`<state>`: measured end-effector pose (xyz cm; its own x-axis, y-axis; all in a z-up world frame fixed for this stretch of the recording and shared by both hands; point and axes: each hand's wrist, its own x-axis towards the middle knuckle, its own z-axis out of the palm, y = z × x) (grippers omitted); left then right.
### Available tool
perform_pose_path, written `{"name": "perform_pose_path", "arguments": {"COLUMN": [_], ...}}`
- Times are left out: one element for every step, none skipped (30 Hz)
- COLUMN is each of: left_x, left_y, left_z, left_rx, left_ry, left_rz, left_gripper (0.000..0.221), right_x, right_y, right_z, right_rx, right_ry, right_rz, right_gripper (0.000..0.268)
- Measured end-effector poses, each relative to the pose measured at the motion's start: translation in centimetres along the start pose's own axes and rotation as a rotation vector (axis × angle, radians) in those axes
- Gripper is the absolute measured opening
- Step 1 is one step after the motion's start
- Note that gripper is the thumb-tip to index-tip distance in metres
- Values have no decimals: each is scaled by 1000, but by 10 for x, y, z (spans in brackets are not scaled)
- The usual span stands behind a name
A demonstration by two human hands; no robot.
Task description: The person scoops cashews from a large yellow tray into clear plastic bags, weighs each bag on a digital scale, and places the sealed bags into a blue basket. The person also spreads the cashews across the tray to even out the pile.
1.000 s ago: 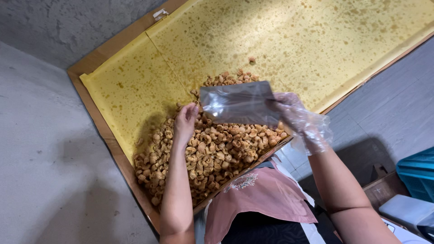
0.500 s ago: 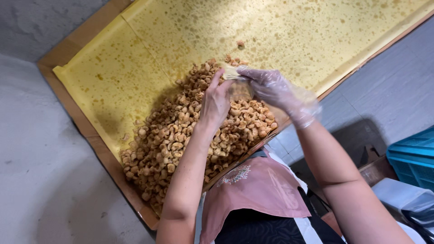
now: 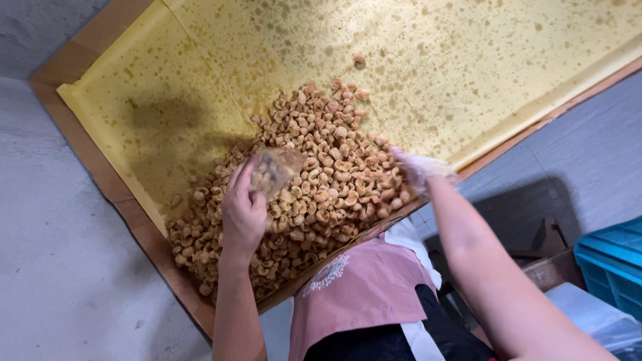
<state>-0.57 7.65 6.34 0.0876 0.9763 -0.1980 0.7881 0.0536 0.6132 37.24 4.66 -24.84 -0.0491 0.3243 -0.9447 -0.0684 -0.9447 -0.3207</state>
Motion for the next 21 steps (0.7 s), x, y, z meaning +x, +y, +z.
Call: {"name": "perform_pose_path", "arguments": {"left_x": [-3, -5, -8, -11, -12, -13, -16, -19, -19, -19, -18, -18, -19, -21, -21, -21, -21, -20, -22, -23, -23], "left_y": [2, 4, 4, 3, 2, 1, -2, -5, -6, -8, -8, -7, -6, -4, -2, 2, 6, 9, 12, 13, 15], "left_z": [-1, -1, -1, 0, 0, 1, 1, 0, 0, 0, 0, 0, -1, -1, -2, -2, -1, 0, 1, 1, 3], "left_rx": [-76, -122, -165, -209, -134, -58, 18, -20, -63, -105, -132, -159, -186, -226, -266, -305, -320, -336, -353, -340, -326], "left_ry": [-34, -61, -90, -117, -58, -2, 47, 36, 28, 19, 8, -2, -16, -52, -88, -124, -131, -137, -144, -185, -223], "left_rz": [-102, -184, -270, -356, -222, -87, 52, 23, 0, -22, -40, -58, -75, -144, -209, -273, -263, -252, -245, -253, -257], "left_gripper": [61, 62, 64, 65, 66, 66, 67, 67, 67, 67, 67, 67, 68, 68, 69, 69, 66, 62, 59, 61, 64], "right_x": [1, -1, -5, -10, -13, -16, -18, -19, -19, -17, -14, -12, -10, -9, -9, -13, -18, -24, -33, -47, -62], "right_y": [-11, -22, -29, -33, -39, -43, -41, -37, -35, -31, -28, -24, -17, -11, -9, -9, -11, -15, -18, -23, -32], "right_z": [18, 38, 57, 74, 86, 93, 100, 105, 104, 103, 100, 99, 100, 101, 102, 104, 103, 102, 101, 100, 100], "right_rx": [-16, -33, -16, 1, 16, 39, 65, 91, 93, 95, 96, 259, 424, 588, 651, 715, 775, 794, 810, 826, 859], "right_ry": [-23, -45, -53, -61, -69, -60, -48, -36, -39, -43, -44, -115, -187, -259, -288, -317, -347, -392, -437, -481, -537], "right_rz": [15, 30, 20, 11, -2, 2, 7, 12, -19, -49, -81, -125, -168, -209, -209, -209, -212, -226, -236, -246, -284], "right_gripper": [88, 88, 88, 89, 90, 91, 92, 93, 91, 89, 89, 86, 83, 81, 76, 71, 67, 65, 64, 62, 58]}}
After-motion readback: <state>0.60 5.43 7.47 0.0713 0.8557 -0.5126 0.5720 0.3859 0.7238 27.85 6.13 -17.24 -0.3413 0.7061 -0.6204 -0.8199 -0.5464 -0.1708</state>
